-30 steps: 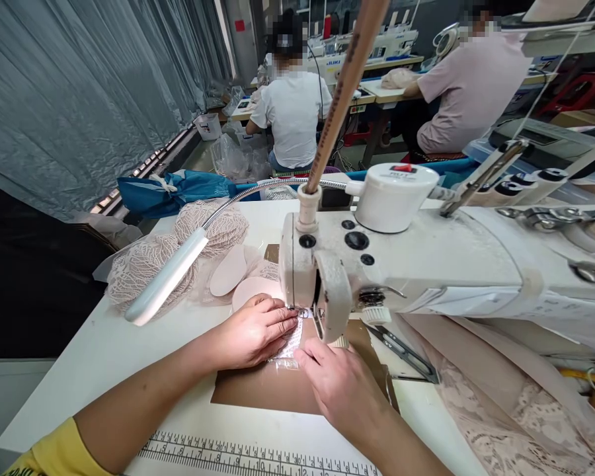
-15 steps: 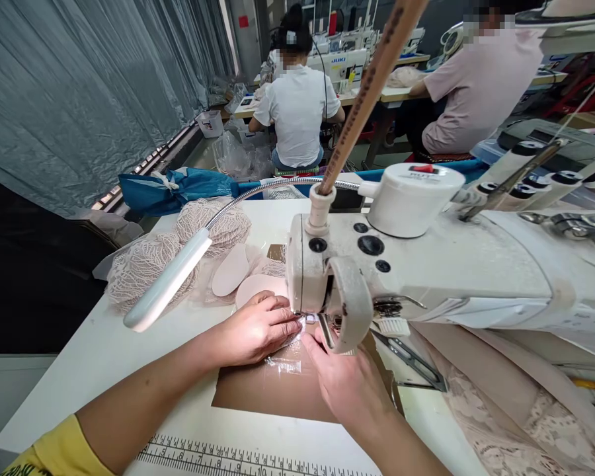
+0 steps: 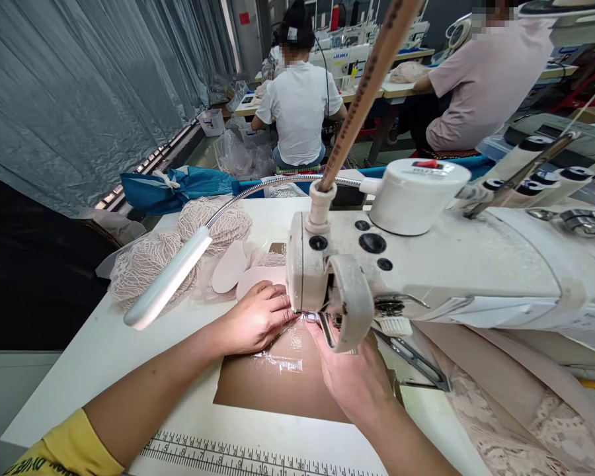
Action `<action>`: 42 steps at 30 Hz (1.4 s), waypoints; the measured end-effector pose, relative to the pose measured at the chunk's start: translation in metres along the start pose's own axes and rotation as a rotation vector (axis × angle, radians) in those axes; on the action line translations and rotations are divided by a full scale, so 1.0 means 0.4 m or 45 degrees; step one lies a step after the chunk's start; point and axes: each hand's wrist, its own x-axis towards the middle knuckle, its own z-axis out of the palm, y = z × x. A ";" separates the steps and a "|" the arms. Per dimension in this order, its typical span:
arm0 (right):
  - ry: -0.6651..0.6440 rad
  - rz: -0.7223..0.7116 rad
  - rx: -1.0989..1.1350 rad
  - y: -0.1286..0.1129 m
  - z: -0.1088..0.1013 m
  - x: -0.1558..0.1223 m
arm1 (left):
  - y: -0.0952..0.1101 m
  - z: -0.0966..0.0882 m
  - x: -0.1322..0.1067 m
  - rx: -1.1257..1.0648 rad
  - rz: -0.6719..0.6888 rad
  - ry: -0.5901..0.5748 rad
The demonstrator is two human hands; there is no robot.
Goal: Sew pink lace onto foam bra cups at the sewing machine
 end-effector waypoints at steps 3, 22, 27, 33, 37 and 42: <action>0.012 -0.005 0.059 0.005 0.002 -0.003 | -0.002 0.002 0.001 0.015 -0.024 0.007; 0.012 0.094 0.181 0.022 -0.001 -0.017 | 0.068 -0.089 -0.020 -0.014 -0.222 -0.339; 0.069 0.120 0.253 0.021 0.007 -0.032 | 0.085 -0.059 -0.014 -0.086 -0.096 -0.181; -0.043 0.004 0.449 0.016 0.003 -0.034 | 0.099 -0.048 -0.020 -0.067 -0.015 -0.158; -0.032 -0.028 0.479 0.014 -0.007 -0.025 | 0.109 -0.055 -0.030 -0.078 -0.021 -0.180; -0.083 0.033 0.489 0.013 -0.020 -0.019 | 0.123 -0.039 -0.036 -0.067 0.005 -0.244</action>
